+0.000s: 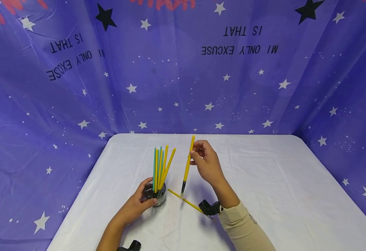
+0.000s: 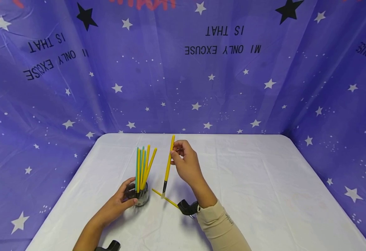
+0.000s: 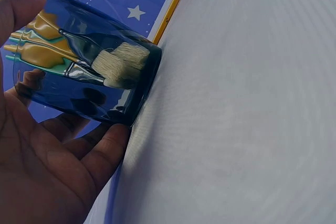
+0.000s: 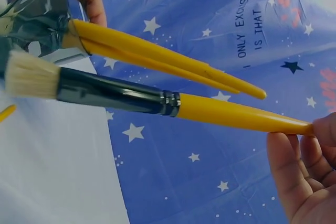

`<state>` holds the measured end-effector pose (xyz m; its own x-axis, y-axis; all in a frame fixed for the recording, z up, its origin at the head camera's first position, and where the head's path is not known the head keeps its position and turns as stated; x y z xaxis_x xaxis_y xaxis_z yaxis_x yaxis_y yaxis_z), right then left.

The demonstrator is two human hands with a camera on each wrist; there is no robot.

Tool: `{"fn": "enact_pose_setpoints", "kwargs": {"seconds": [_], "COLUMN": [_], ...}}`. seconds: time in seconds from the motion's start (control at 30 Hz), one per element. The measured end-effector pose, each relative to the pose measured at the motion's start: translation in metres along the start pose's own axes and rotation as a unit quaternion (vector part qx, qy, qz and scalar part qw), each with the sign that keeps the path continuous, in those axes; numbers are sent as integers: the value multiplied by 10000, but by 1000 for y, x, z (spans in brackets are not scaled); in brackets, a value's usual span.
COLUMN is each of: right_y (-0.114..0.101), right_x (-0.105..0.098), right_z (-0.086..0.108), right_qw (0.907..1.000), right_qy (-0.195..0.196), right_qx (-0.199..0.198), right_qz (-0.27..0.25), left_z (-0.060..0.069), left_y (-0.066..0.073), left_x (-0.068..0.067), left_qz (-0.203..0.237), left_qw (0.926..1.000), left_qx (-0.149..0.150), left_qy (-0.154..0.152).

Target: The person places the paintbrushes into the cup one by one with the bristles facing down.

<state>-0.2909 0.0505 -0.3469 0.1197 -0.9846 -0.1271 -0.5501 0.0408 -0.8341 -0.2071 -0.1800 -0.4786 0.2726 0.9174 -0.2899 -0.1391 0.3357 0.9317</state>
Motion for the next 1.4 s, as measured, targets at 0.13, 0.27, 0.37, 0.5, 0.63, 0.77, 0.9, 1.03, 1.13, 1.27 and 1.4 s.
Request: {"fn": "enact_pose_setpoints", "kwargs": {"seconds": [0.13,0.27,0.37,0.5,0.63,0.77,0.9,1.03,1.13,1.27,1.4], "right_y": [-8,-16,-19,-22,-23,-24,-22,-16,-11,-3,2], "right_x": [-1,-3,-3,-4,-6,-5,1,11,19,31,41], "right_z": [0,1,1,0,1,3,5,7,9,12,14], "right_qw": [9991,9956,9924,9891,9845,9802,9794,9805,9818,9838,9865], "right_qy": [186,403,572,754,982,1167,1158,1045,922,718,508], "right_qx": [-267,-549,-638,-679,-734,-783,-813,-757,-631,-422,-275], "right_qz": [-278,-640,-879,-1070,-1253,-1396,-1441,-1481,-1536,-1588,-1532], "left_z": [0,-1,-2,-2,-1,-1,-2,-1,-2,-2,-2], "left_y": [-1,-4,-5,-3,-1,0,-2,-1,-1,-4,-4], "left_x": [0,-1,-2,-2,-1,1,0,0,0,-1,-1], "left_qz": [-17,-55,-76,-71,-60,-37,-18,-62,-58,-20,-42], "left_qw": [10000,9999,9998,9998,10000,10000,10000,10000,10000,9998,9998], "left_qx": [-22,-119,-161,-122,-24,29,-63,-2,-20,-167,-171], "left_qy": [36,94,111,102,48,-33,-9,-17,1,52,74]}}
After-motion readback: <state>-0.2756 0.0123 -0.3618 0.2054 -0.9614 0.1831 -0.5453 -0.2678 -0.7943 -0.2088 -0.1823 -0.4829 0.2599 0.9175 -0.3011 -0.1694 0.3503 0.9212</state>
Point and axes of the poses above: each hand's wrist, its own z-axis away from the middle knuckle, its own x-axis out of the palm, y = z × x, the point moved 9 cm from there along -z, towards the middle knuckle, and after that the axes turned 12 degrees about -x, right-handed, at the moved point
